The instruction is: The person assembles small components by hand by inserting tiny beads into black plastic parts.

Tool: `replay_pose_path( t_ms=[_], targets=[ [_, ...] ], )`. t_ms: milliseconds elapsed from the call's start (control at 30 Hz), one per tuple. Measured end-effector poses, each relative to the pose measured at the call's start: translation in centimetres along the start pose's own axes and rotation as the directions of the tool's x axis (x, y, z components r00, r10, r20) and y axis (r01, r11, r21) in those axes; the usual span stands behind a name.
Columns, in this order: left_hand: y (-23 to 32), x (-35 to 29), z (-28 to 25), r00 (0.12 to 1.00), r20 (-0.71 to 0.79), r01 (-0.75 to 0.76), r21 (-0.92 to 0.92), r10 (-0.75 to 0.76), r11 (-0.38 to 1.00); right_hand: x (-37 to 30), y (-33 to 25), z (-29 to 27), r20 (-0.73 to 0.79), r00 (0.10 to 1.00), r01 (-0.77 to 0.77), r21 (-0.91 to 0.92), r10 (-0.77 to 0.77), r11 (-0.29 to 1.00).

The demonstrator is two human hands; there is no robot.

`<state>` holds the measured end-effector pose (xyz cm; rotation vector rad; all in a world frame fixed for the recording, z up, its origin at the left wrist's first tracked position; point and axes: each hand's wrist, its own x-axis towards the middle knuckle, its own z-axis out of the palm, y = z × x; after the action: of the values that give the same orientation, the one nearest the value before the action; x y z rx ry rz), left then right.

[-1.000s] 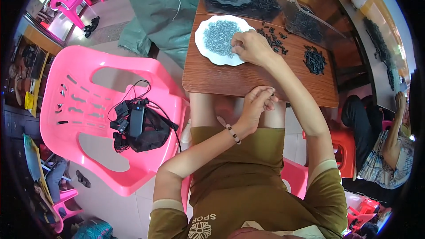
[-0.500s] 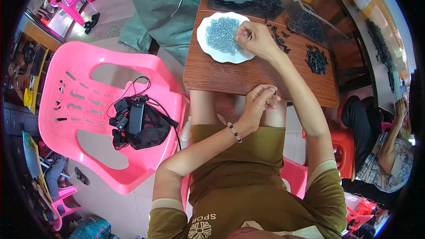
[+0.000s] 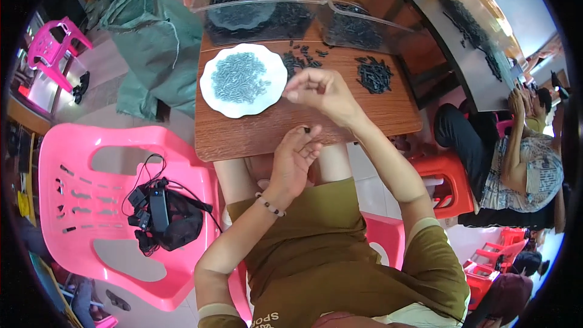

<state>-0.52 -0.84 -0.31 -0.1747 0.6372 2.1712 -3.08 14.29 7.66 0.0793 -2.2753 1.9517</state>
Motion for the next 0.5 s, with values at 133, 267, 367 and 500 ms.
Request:
replay_pose_path(
  t_ms=[133, 267, 367, 500],
  targets=[
    [0.8, -0.2, 1.0, 0.993, 0.068, 0.106, -0.202, -0.094, 0.974, -5.0, -1.5, -1.3, -0.059, 0.998, -0.035, -0.035, 0.033, 0.999],
    [0.7, -0.1, 1.0, 0.984, 0.097, 0.172, -0.247, -0.152, 0.954, -7.2, -0.6, -2.0, -0.063, 0.998, 0.023, -0.115, -0.030, 0.993],
    [0.3, -0.4, 1.3, 0.982, 0.078, 0.187, -0.239, -0.173, 0.953, -7.7, 0.0, -1.7, -0.081, 0.996, 0.028, -0.024, -0.030, 0.999],
    [-0.2, -0.4, 1.2, 0.980, 0.048, 0.201, -0.208, -0.195, 0.957, -7.5, 0.6, -1.5, -0.087, 0.989, 0.103, -0.179, -0.120, 0.978]
  ],
)
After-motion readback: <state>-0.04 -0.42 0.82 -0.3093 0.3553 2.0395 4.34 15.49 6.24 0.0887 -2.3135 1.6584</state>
